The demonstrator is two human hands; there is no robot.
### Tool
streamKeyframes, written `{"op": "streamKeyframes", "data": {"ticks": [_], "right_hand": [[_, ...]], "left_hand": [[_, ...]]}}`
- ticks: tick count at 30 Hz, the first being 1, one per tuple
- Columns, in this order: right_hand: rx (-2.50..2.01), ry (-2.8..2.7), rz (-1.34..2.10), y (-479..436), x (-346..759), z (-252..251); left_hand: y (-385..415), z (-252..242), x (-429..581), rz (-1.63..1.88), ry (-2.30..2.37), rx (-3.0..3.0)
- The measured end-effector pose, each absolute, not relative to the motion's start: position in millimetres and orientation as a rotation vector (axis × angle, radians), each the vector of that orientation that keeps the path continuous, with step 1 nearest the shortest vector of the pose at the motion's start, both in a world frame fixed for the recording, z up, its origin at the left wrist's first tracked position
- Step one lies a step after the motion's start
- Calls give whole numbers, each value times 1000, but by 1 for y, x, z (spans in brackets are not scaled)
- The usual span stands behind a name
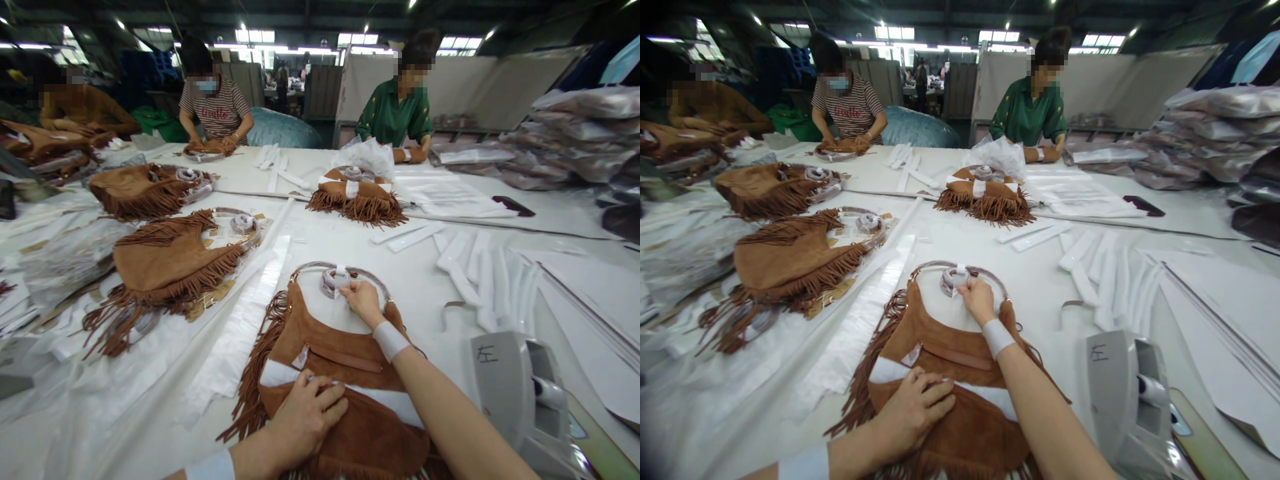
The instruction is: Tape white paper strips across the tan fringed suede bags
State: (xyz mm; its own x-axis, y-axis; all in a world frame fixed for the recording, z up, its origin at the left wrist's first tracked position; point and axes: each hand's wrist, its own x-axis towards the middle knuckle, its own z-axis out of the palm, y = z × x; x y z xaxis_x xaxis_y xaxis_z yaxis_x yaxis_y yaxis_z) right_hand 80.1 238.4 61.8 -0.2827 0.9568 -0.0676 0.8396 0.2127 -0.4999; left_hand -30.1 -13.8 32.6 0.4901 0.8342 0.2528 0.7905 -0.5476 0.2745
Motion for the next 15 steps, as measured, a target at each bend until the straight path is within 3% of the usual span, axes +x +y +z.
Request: {"op": "streamKeyframes", "data": {"ticks": [7, 15], "right_hand": [[-1601, -2238, 543, 239, 74, 97], [-1277, -2363, 479, 107, 106, 117]], "left_hand": [[-12, 31, -32, 523, 1399, 2607], [-14, 38, -32, 484, 1378, 2586]]}}
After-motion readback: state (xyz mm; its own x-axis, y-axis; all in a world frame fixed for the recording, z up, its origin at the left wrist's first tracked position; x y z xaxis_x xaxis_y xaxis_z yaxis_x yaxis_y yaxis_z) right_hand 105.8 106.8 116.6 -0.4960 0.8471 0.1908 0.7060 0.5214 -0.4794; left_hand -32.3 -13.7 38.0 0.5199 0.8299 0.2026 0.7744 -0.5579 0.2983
